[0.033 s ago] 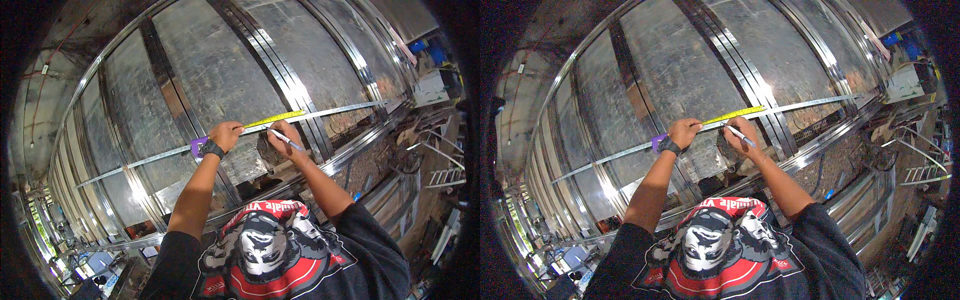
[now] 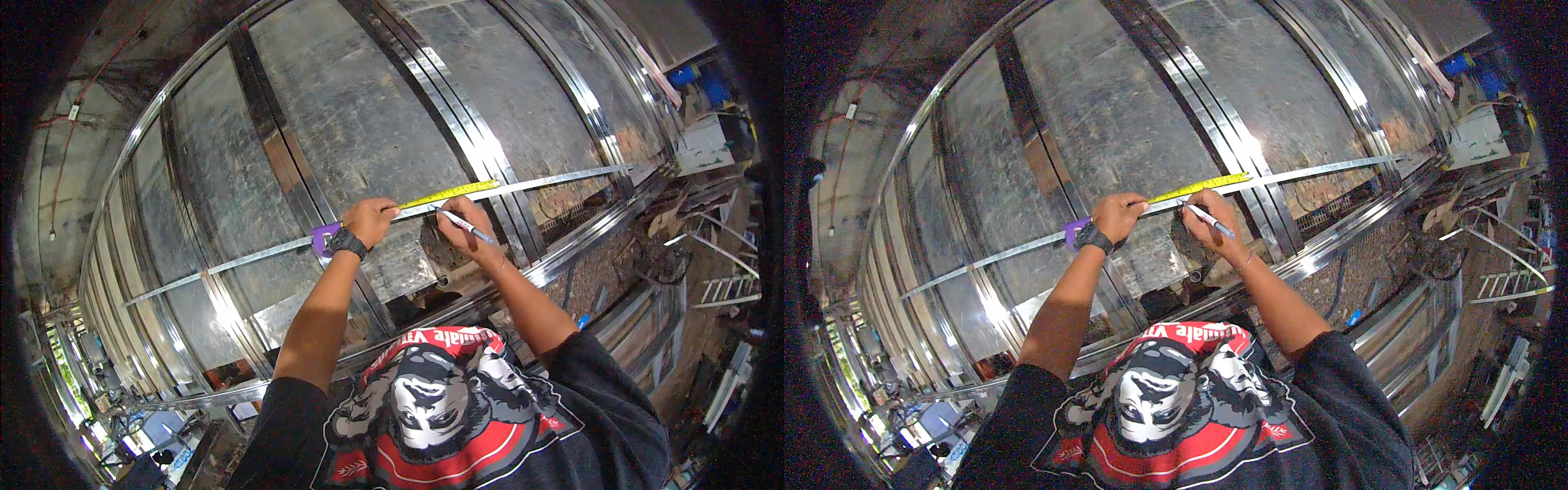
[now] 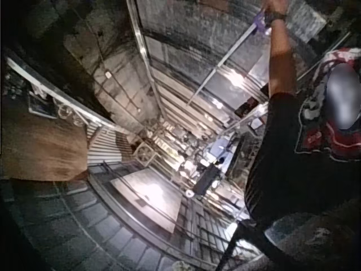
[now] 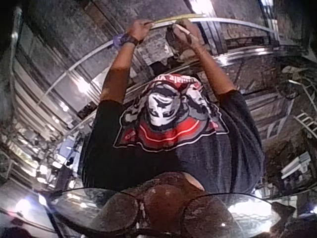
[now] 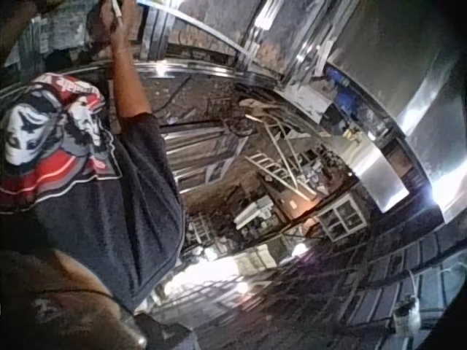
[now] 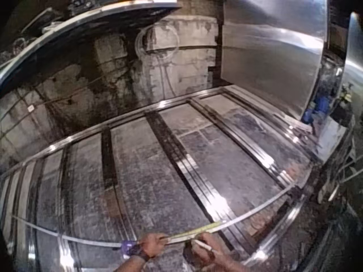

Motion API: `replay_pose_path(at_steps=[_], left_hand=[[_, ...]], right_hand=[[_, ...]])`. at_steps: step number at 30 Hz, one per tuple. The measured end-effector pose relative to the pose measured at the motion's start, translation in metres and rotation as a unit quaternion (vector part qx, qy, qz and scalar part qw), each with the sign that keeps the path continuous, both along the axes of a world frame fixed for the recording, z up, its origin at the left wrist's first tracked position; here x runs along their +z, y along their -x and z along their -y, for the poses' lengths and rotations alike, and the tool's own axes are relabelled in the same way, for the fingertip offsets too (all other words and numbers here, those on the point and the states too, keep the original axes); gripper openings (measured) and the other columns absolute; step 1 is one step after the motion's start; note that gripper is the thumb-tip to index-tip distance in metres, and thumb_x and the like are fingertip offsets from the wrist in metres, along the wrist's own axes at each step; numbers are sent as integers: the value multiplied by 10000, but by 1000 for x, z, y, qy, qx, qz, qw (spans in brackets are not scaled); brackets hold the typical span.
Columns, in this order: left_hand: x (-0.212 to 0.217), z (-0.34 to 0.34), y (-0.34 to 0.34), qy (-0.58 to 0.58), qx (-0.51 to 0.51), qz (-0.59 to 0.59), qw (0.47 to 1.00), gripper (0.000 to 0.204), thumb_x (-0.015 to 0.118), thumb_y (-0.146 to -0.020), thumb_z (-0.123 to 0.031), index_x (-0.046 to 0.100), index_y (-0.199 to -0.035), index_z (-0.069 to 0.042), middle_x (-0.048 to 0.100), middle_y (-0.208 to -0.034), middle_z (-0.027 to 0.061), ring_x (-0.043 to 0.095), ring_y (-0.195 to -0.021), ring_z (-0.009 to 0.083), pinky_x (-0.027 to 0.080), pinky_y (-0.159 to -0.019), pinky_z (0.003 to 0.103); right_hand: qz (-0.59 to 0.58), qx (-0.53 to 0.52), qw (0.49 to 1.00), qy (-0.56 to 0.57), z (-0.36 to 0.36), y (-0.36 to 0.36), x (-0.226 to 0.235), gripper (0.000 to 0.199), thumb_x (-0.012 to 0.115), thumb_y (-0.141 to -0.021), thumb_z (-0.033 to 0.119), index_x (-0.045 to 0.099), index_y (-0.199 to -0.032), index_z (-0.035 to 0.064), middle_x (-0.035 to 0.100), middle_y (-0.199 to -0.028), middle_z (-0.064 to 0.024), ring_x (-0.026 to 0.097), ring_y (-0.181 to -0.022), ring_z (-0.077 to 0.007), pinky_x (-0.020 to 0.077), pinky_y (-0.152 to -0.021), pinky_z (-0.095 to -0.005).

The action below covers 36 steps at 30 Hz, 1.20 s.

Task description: The person measures a metal frame with a tape measure and marks it with a marker. They reposition the tape measure multiple times to take several measurements along the frame's length.

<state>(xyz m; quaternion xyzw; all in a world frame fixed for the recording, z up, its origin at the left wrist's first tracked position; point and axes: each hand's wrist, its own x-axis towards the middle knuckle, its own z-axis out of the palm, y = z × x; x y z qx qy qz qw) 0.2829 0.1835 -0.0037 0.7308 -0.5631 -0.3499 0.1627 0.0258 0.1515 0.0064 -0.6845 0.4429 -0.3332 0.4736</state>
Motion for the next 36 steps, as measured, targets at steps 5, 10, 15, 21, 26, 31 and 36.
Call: replay_pose_path(at_steps=[5,10,15,21,26,31,36], left_hand=[[2,8,-1,-5,-4,10,1000,276,741,-931,-384,828,-1098,-182,793,-973,118,755,-870,319,572,-778,423],[3,9,0,-12,0,15,1000,276,744,-929,-389,831,-1094,-185,795,-985,112,755,-880,320,574,-785,422],[3,9,0,-27,9,20,999,278,748,-924,-392,832,-1088,-185,798,-1014,98,755,-901,312,574,-807,411],[1,8,-1,-7,4,11,1000,276,753,-919,-388,832,-1079,-178,799,-1002,94,756,-907,306,573,-820,413],[2,9,-1,-8,4,13,1000,278,755,-917,-388,832,-1075,-173,799,-1005,92,756,-911,305,571,-832,411],[1,8,-1,-9,5,16,1000,276,752,-920,-386,832,-1082,-177,800,-1016,94,757,-928,303,571,-843,411],[4,10,1,-20,2,17,1000,276,744,-930,-373,828,-1102,-174,800,-1015,96,757,-933,307,574,-845,413]], right_hand=[[8,1,996,87,10,-4,-3,180,750,-900,164,644,-956,29,664,-852,-168,669,-779,-354,532,-715,-442],[-21,8,991,128,12,-4,-7,182,754,-893,159,633,-944,33,658,-847,-178,662,-784,-382,532,-707,-461],[-52,9,990,128,10,-6,-3,198,758,-881,154,619,-951,33,654,-858,-198,655,-820,-407,526,-723,-488],[-53,13,988,145,10,-5,-11,217,763,-881,161,612,-976,38,648,-866,-212,648,-837,-422,524,-733,-497],[-48,0,991,126,11,-6,-7,186,758,-876,137,627,-961,38,665,-846,-197,671,-798,-390,535,-713,-467],[-28,-58,998,-24,5,-4,3,195,736,-935,185,652,-987,17,719,-858,-135,692,-750,-209,551,-708,-355],[-2,-23,998,54,-5,-8,-1,184,752,-932,172,659,-991,24,720,-861,-127,682,-731,-204,547,-678,-360]])
